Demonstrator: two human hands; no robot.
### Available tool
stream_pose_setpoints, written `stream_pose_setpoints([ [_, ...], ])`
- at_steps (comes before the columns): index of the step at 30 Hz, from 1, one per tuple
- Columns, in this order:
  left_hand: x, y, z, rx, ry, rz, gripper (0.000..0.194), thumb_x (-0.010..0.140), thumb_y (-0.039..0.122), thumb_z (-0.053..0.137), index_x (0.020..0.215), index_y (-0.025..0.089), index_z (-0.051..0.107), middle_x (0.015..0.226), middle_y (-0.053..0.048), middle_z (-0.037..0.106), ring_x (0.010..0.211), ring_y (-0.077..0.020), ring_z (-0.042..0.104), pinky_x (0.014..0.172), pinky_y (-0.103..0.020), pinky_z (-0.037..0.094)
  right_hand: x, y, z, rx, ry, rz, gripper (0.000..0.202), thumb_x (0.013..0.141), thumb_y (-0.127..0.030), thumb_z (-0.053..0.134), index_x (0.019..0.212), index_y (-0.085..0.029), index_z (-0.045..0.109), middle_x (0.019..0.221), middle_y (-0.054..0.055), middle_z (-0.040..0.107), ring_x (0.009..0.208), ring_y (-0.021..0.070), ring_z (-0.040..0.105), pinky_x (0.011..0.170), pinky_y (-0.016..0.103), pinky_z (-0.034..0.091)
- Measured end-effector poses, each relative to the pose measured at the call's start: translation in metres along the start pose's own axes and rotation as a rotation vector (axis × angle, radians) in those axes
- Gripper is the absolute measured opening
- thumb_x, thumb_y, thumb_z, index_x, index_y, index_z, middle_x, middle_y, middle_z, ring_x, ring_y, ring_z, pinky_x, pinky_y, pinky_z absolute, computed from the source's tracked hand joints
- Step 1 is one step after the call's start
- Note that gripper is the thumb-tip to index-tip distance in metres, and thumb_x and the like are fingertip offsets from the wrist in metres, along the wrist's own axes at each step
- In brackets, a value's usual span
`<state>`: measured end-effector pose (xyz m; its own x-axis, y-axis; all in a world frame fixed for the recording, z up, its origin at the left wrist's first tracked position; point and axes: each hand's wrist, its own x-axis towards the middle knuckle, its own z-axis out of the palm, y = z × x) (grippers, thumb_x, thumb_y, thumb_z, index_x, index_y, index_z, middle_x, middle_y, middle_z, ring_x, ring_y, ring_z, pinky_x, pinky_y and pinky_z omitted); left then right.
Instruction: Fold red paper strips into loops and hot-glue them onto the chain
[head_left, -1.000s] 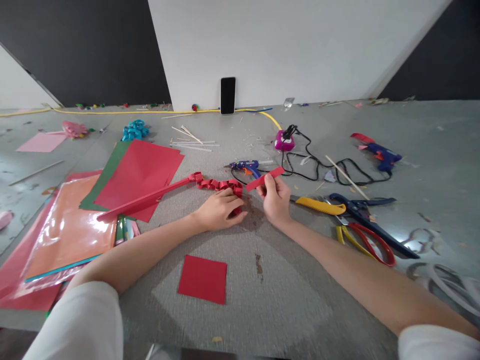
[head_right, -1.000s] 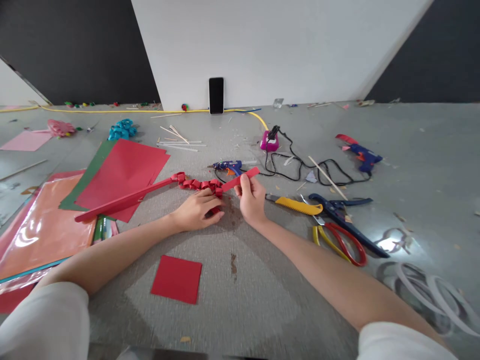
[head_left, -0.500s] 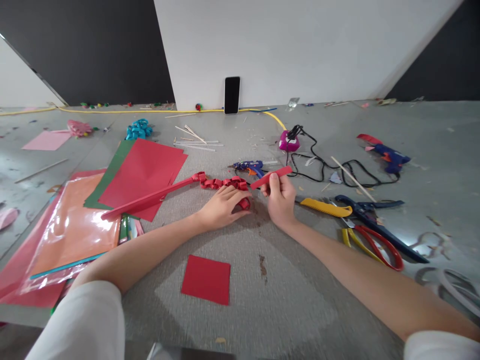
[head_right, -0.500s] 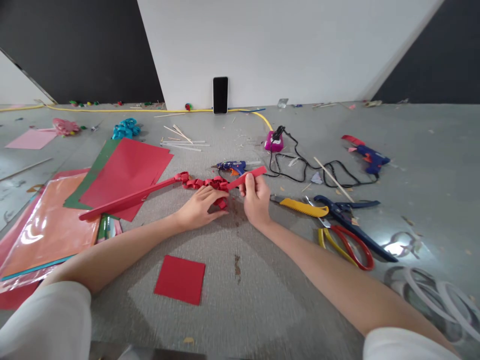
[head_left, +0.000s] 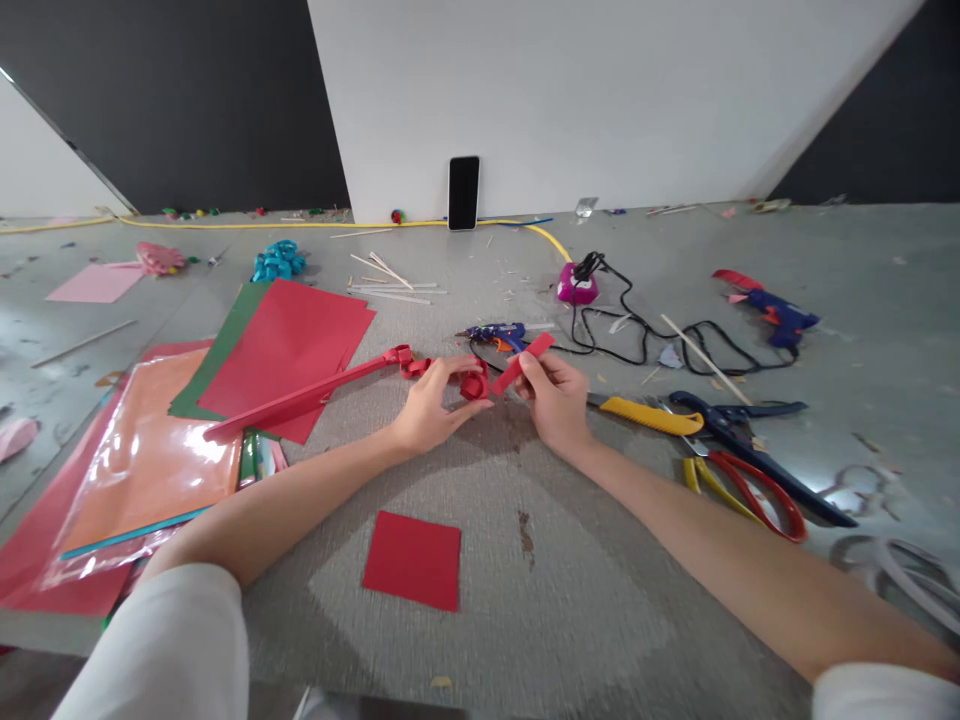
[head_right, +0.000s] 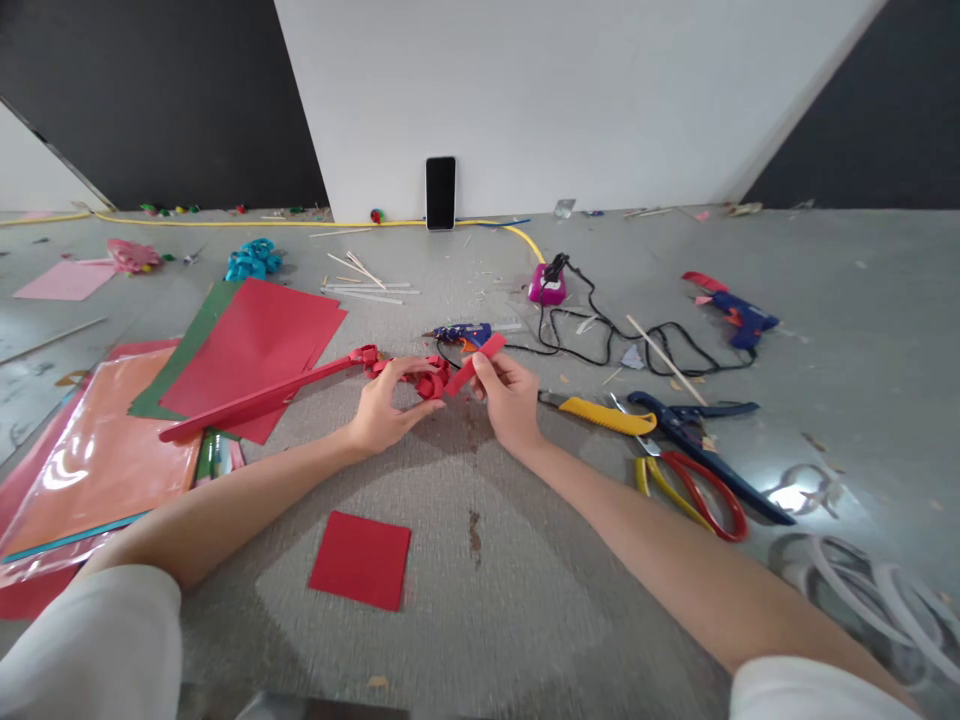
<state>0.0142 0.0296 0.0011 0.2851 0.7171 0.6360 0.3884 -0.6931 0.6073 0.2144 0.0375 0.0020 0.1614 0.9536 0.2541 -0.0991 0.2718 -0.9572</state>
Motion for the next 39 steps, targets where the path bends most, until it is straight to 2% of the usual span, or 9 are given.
stream_pose_setpoints([
  [6, 0.005, 0.005, -0.004, 0.027, 0.057, 0.058, 0.042, 0.089, 0.044, 0.077, 0.12, 0.019, 0.062, 0.113, -0.012, 0.072, 0.11, -0.0231, 0.069, 0.097, -0.04, 0.056, 0.001, 0.004, 0.0, 0.106, -0.034, 0.049, 0.026, 0.086, -0.046, 0.078, 0.086, -0.02, 0.076, 0.064, -0.002, 0.065, 0.05, 0.009, 0.054, 0.049, 0.024, 0.042],
  [12, 0.004, 0.004, -0.003, -0.013, 0.06, 0.027, 0.045, 0.09, 0.044, 0.076, 0.124, 0.019, 0.061, 0.117, -0.013, 0.073, 0.108, -0.0221, 0.071, 0.095, -0.037, 0.057, 0.005, -0.002, 0.003, 0.223, -0.103, 0.225, 0.034, 0.073, -0.049, 0.087, 0.078, -0.019, 0.072, 0.064, 0.0, 0.069, 0.046, 0.0103, 0.056, 0.045, 0.024, 0.047],
  [18, 0.002, 0.001, -0.001, -0.022, 0.049, 0.028, 0.042, 0.094, 0.042, 0.072, 0.125, 0.018, 0.059, 0.116, -0.013, 0.073, 0.104, -0.0202, 0.073, 0.09, -0.034, 0.06, 0.001, -0.012, 0.006, 0.256, -0.249, 0.292, 0.034, 0.07, -0.051, 0.089, 0.075, -0.02, 0.074, 0.065, 0.001, 0.071, 0.05, 0.012, 0.062, 0.047, 0.025, 0.051],
  [21, 0.003, -0.001, -0.002, -0.009, 0.048, 0.091, 0.038, 0.093, 0.04, 0.073, 0.121, 0.018, 0.062, 0.115, -0.013, 0.074, 0.108, -0.0207, 0.073, 0.092, -0.035, 0.061, -0.003, -0.013, 0.007, 0.221, -0.32, 0.289, 0.036, 0.07, -0.053, 0.088, 0.073, -0.019, 0.076, 0.065, 0.003, 0.072, 0.051, 0.0132, 0.061, 0.049, 0.027, 0.051],
  [25, 0.005, -0.001, -0.002, -0.027, 0.032, 0.181, 0.032, 0.091, 0.037, 0.076, 0.113, 0.017, 0.065, 0.107, -0.011, 0.074, 0.104, -0.0201, 0.073, 0.091, -0.035, 0.061, -0.004, -0.005, 0.007, 0.158, -0.268, 0.24, 0.041, 0.072, -0.051, 0.088, 0.057, -0.019, 0.068, 0.054, -0.002, 0.061, 0.048, 0.0092, 0.051, 0.048, 0.024, 0.041],
  [28, 0.005, 0.001, -0.003, -0.014, 0.003, 0.187, 0.03, 0.09, 0.035, 0.077, 0.112, 0.017, 0.066, 0.11, -0.012, 0.072, 0.107, -0.0211, 0.072, 0.096, -0.038, 0.06, -0.005, 0.003, 0.004, 0.075, -0.271, 0.206, 0.051, 0.077, -0.052, 0.084, 0.048, -0.019, 0.058, 0.047, -0.004, 0.052, 0.047, 0.0081, 0.044, 0.049, 0.024, 0.035],
  [31, 0.005, 0.002, -0.003, -0.03, -0.052, 0.209, 0.031, 0.09, 0.035, 0.076, 0.114, 0.018, 0.067, 0.114, -0.014, 0.071, 0.112, -0.022, 0.07, 0.1, -0.041, 0.059, -0.005, 0.008, 0.001, 0.008, -0.301, 0.201, 0.051, 0.08, -0.054, 0.081, 0.051, -0.018, 0.058, 0.049, -0.004, 0.052, 0.047, 0.008, 0.04, 0.048, 0.024, 0.03],
  [36, 0.007, 0.003, -0.004, -0.116, -0.097, 0.305, 0.047, 0.088, 0.035, 0.079, 0.13, 0.019, 0.065, 0.125, -0.016, 0.069, 0.12, -0.0244, 0.068, 0.103, -0.044, 0.059, -0.003, 0.012, 0.0, 0.028, -0.223, 0.166, 0.049, 0.083, -0.055, 0.078, 0.058, -0.019, 0.058, 0.053, -0.005, 0.048, 0.05, 0.0081, 0.037, 0.049, 0.024, 0.029],
  [39, 0.008, 0.002, -0.004, -0.127, -0.105, 0.306, 0.04, 0.093, 0.026, 0.073, 0.132, 0.02, 0.065, 0.128, -0.016, 0.068, 0.123, -0.0233, 0.067, 0.105, -0.043, 0.059, -0.002, 0.011, 0.002, 0.049, -0.215, 0.18, 0.049, 0.084, -0.056, 0.077, 0.059, -0.02, 0.056, 0.056, -0.006, 0.045, 0.051, 0.0082, 0.036, 0.048, 0.023, 0.029],
])
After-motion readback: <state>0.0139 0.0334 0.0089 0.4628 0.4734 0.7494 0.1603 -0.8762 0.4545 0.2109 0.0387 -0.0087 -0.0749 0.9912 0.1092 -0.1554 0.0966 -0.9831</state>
